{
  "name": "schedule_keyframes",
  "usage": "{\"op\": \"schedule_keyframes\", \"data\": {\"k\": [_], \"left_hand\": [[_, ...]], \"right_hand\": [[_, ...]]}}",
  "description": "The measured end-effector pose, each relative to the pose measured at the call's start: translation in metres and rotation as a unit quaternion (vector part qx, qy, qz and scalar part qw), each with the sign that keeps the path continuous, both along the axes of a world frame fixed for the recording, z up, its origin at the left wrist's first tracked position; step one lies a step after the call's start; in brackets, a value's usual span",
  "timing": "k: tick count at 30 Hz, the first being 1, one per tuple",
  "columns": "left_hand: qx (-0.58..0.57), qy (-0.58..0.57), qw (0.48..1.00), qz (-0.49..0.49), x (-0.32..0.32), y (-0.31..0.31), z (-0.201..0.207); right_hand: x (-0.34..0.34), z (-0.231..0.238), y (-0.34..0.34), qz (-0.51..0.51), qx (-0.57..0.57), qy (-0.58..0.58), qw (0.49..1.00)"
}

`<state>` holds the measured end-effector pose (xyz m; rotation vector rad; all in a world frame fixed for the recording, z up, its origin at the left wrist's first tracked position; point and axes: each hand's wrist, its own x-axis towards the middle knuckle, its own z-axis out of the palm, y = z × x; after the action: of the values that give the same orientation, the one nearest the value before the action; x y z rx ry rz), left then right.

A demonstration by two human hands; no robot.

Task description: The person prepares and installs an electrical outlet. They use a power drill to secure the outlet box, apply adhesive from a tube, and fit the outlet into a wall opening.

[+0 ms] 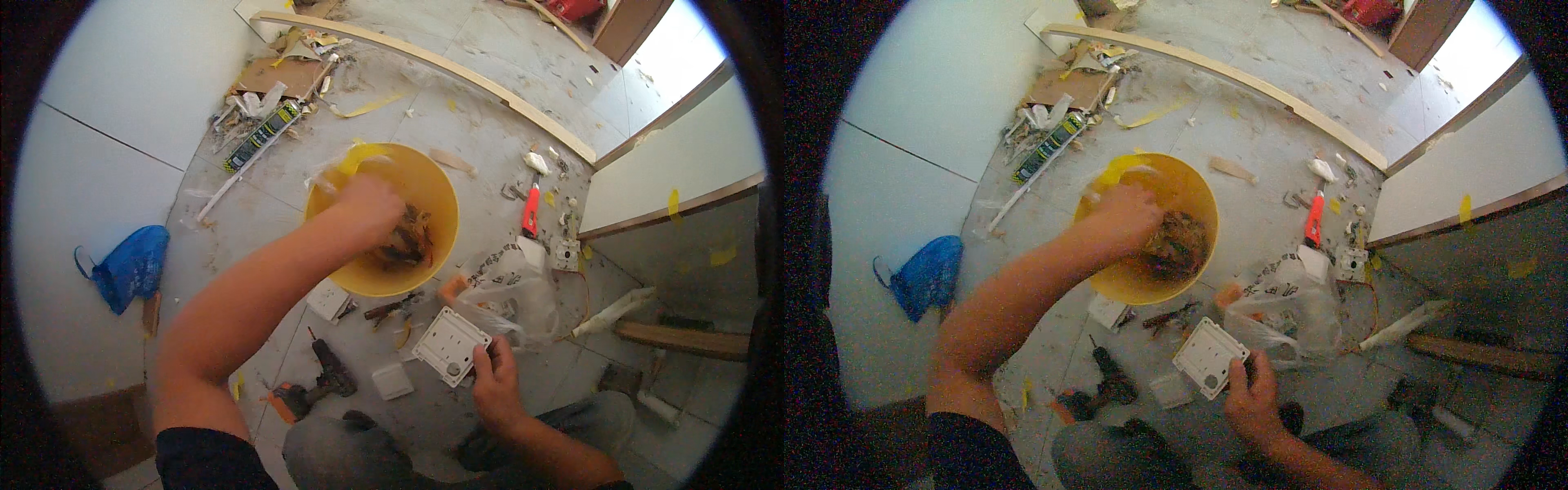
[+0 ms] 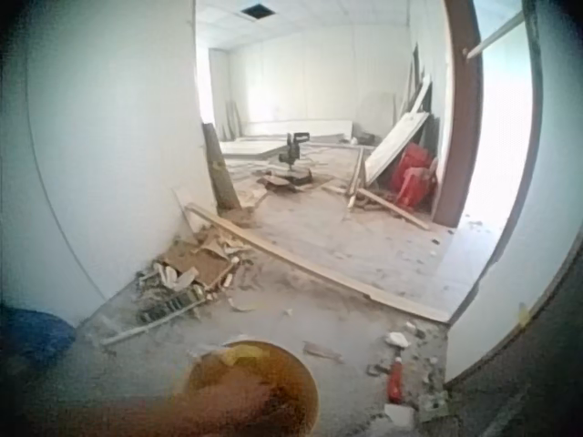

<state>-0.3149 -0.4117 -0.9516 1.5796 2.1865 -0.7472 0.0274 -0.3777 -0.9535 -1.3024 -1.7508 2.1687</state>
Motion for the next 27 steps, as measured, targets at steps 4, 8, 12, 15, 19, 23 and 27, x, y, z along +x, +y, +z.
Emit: {"op": "schedule_keyframes", "data": {"k": [4,8,12,15,19,23,27], "left_hand": [[0.277,-0.088,0.957,0.023,0.017,-0.042,0.060],[0.464,-0.263,0.841,0.092,0.033,-0.086,0.078],[0.551,-0.513,0.608,0.252,0.064,-0.115,0.050],[0.536,-0.618,0.429,0.382,0.095,-0.128,0.053],[0.580,-0.577,0.431,0.380,0.095,-0.164,0.102],[0.661,-0.671,0.152,0.298,0.126,-0.164,0.144],[0.523,-0.723,0.217,0.396,0.169,-0.184,0.126]], "right_hand": [[-0.001,0.000,-0.005,-0.016,0.017,0.029,0.999],[-0.002,0.003,-0.010,-0.028,0.064,0.055,0.996],[-0.006,0.003,-0.006,-0.078,0.084,0.074,0.991],[-0.009,0.003,0.004,-0.098,0.046,0.100,0.989],[-0.025,0.032,0.008,-0.131,-0.063,0.172,0.974],[-0.037,0.053,0.006,-0.148,-0.092,0.195,0.965],[-0.047,0.045,0.008,-0.140,-0.078,0.180,0.970]]}}
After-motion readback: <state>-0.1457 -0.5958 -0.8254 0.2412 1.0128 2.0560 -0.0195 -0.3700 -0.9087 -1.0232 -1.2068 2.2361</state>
